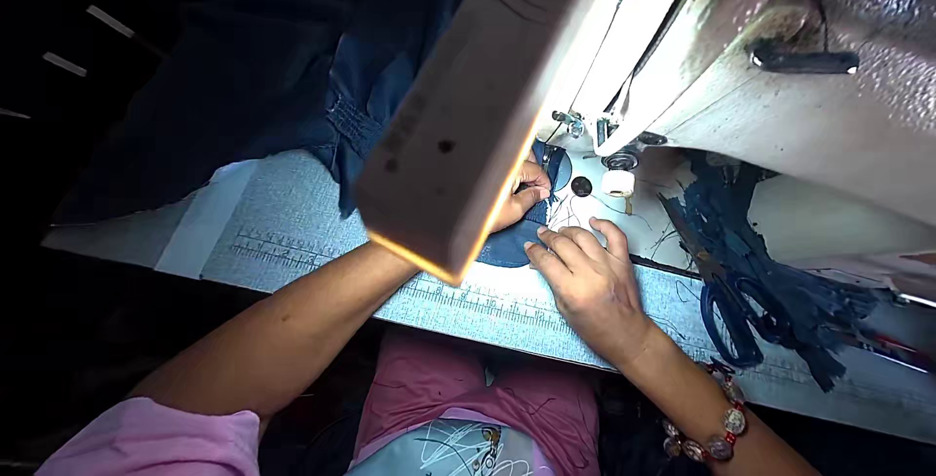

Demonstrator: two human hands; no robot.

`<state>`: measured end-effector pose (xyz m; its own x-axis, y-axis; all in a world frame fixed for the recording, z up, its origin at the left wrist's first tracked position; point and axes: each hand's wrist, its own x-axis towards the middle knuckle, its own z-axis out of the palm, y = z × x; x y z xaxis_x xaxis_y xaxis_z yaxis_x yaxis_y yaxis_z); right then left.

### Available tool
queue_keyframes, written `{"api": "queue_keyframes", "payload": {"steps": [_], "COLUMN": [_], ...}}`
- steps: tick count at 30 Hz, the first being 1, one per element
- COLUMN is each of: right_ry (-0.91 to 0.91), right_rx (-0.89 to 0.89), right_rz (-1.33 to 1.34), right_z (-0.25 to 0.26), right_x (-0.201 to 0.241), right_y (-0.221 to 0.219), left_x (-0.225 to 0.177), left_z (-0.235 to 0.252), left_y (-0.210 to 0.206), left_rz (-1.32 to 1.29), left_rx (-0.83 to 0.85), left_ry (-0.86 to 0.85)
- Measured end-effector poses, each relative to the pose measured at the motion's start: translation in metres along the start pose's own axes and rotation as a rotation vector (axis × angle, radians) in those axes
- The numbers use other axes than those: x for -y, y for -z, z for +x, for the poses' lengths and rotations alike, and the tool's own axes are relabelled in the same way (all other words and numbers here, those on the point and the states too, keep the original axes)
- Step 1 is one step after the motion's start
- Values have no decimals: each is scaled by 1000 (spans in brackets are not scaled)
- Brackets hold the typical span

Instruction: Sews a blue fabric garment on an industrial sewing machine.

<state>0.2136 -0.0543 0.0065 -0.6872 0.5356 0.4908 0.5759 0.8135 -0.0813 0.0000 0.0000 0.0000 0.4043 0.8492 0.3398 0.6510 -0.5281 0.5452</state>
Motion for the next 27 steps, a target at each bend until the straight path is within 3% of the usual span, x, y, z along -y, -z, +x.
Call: {"api": "queue_keyframes", "payload": {"steps": [3, 6, 9, 13, 17, 22, 25, 27], "right_ry": [49, 5, -110, -321, -434, -476, -547, -550], "right_rx": [-49, -82, -104, -16, 46, 119, 249, 315], "right_rz": [-16, 19, 133, 343, 473, 588, 661, 546], "right_z": [4, 11, 14, 22, 32, 41, 48, 54], "right_x": [-3, -5, -8, -17, -26, -30, -29, -27], "right_y": [0, 3, 0, 2, 7, 11, 18, 22], "left_x": [21, 11, -7, -7, -26, -16, -14, -15], "left_z": [-11, -8, 2, 6, -2, -12, -11, -9], "left_y": [-7, -4, 12, 27, 50, 32, 29, 28], "left_rz": [30, -9, -77, -137, -65, 124, 119, 118], "left_rx": [17, 31, 102, 96, 317, 103, 88, 89], "left_ry": [-81, -51, -10, -120, 27, -102, -109, -86]}}
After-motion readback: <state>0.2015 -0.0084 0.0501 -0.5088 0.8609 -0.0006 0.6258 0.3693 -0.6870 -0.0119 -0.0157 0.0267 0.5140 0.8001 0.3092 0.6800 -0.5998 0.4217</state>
